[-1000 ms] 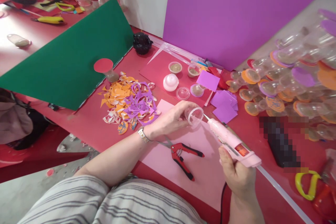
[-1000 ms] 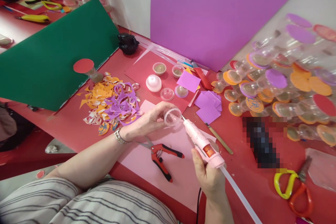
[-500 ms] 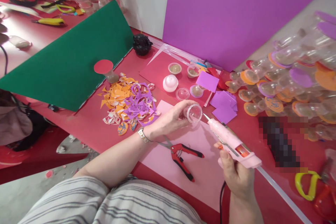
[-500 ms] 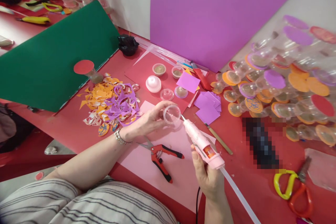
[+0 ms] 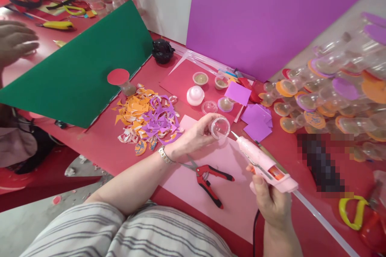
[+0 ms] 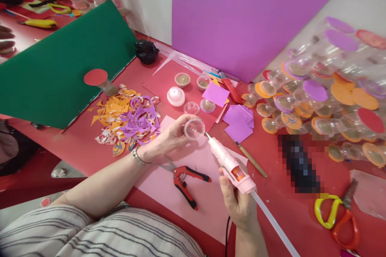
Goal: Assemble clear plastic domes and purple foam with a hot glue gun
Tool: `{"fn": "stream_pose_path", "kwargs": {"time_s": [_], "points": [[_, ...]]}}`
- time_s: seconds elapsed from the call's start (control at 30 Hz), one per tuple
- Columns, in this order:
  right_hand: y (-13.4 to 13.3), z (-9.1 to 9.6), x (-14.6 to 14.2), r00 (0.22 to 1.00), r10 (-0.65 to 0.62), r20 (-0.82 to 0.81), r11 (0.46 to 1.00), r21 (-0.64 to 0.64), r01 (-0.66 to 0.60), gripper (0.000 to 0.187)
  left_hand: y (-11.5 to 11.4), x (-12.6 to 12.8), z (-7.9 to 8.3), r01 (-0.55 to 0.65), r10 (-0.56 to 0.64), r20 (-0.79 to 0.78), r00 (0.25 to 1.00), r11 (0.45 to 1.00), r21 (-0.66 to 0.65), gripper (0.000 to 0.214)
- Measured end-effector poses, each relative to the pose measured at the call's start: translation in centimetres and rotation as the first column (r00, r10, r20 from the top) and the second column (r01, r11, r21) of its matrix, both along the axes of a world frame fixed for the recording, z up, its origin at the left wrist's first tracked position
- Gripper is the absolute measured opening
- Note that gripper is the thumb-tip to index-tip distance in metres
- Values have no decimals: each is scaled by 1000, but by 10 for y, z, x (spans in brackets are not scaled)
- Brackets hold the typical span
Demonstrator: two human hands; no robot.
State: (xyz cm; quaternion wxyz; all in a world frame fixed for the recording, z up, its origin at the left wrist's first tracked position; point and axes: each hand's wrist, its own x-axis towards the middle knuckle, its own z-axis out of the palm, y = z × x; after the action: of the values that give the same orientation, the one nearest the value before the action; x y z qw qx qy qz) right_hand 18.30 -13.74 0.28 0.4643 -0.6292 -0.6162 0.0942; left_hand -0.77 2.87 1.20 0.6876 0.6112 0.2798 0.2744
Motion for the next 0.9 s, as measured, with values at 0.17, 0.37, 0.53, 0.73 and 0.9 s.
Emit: {"fn": "stream_pose_path", "kwargs": {"time_s": [0.17,0.37,0.53,0.73,0.9], "points": [[1,1,0,1000,10,-13,1000,-13,-10,18,0,0,-2,17,-17,-3,1000,1000,11,35],[2,2,-1,1000,-5,16,1000,-21,5,21,0,0,-5,28,-29,24,999,999,19,34],[5,7,-2,994,-32,101,999,21,30,27,0,0,-4,54,-55,65,996,998,9,34],[5,3,-1,978,-102,183,994,59,92,33,-1,-1,3,60,-62,28,998,996,60,30],[3,-2,3,963,-126,239,992,62,114,36,-1,-1,6,79,-79,-6,997,992,103,28]]}}
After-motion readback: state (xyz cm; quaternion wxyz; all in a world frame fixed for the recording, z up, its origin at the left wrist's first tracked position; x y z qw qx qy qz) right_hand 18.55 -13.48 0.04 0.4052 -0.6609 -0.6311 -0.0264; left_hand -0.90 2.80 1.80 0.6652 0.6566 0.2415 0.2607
